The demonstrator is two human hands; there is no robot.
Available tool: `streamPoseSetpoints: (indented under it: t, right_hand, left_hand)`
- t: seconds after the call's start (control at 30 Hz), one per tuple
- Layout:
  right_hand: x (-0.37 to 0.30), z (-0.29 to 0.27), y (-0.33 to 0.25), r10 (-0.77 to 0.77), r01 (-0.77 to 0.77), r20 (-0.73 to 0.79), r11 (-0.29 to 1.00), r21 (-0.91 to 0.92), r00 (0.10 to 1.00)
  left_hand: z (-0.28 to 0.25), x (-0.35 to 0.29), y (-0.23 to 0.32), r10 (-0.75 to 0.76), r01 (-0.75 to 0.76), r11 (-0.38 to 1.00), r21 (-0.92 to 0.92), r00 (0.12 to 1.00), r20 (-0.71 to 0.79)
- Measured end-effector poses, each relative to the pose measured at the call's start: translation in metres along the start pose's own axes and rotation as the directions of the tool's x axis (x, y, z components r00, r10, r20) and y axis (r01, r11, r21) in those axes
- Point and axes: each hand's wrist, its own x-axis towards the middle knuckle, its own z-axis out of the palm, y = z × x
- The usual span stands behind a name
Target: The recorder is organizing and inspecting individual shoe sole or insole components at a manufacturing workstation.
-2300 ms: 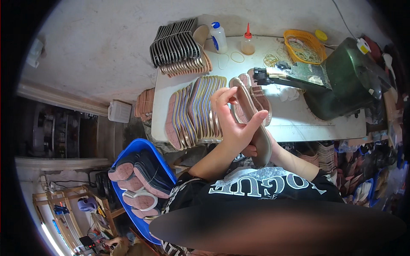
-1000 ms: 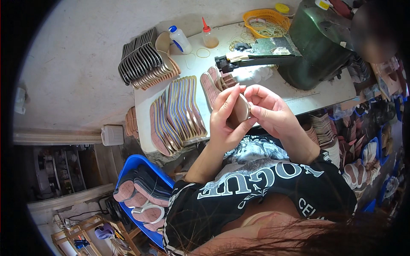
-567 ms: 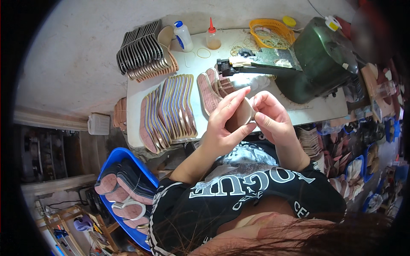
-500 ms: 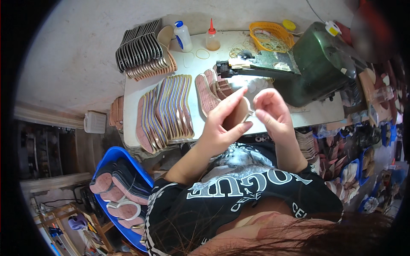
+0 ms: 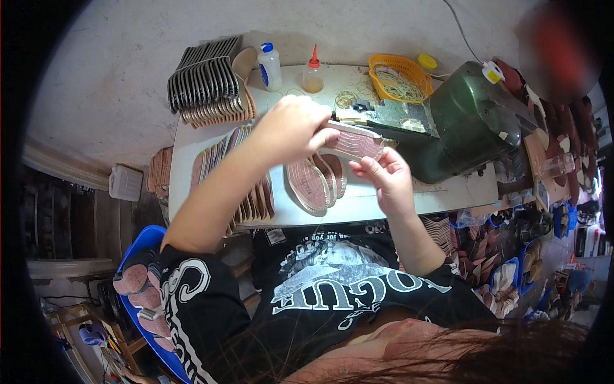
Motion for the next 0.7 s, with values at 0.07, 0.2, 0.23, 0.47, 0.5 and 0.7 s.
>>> streamPoseSetpoints:
  t: [0.07,0.2,0.23,0.47,0.5,0.7]
  right_hand:
    - [0.005,0.015,0.004,0.116,-0.117,0.012,0.983,0.142,0.993]
    - [0.025,0.018,0.01,0.181,-0.188,0.111,0.98,0.064,0.977]
    - [0.031,0.021,0.01,0.209,-0.211,0.089,0.977,0.012,0.974]
    - [0.059,0.011,0.015,0.257,-0.258,0.08,0.966,0.004,0.963]
    - [0.062,0.011,0.015,0.26,-0.261,0.059,0.965,0.02,0.964]
    - [0.075,0.016,0.011,0.262,-0.262,-0.031,0.965,0.015,0.965]
  left_hand:
    - [-0.004,0.025,-0.029,0.06,-0.032,0.982,-0.186,0.987,0.148]
    - [-0.006,0.07,-0.068,-0.052,0.282,0.909,-0.306,0.807,0.588]
    - [-0.004,0.079,-0.075,-0.043,0.332,0.884,-0.33,0.76,0.649]
    - [0.037,0.118,-0.109,-0.017,0.673,0.596,-0.439,0.557,0.83]
    - [0.039,0.12,-0.114,-0.028,0.685,0.601,-0.411,0.533,0.846]
    - [0.035,0.127,-0.114,-0.099,0.691,0.636,-0.344,0.515,0.852]
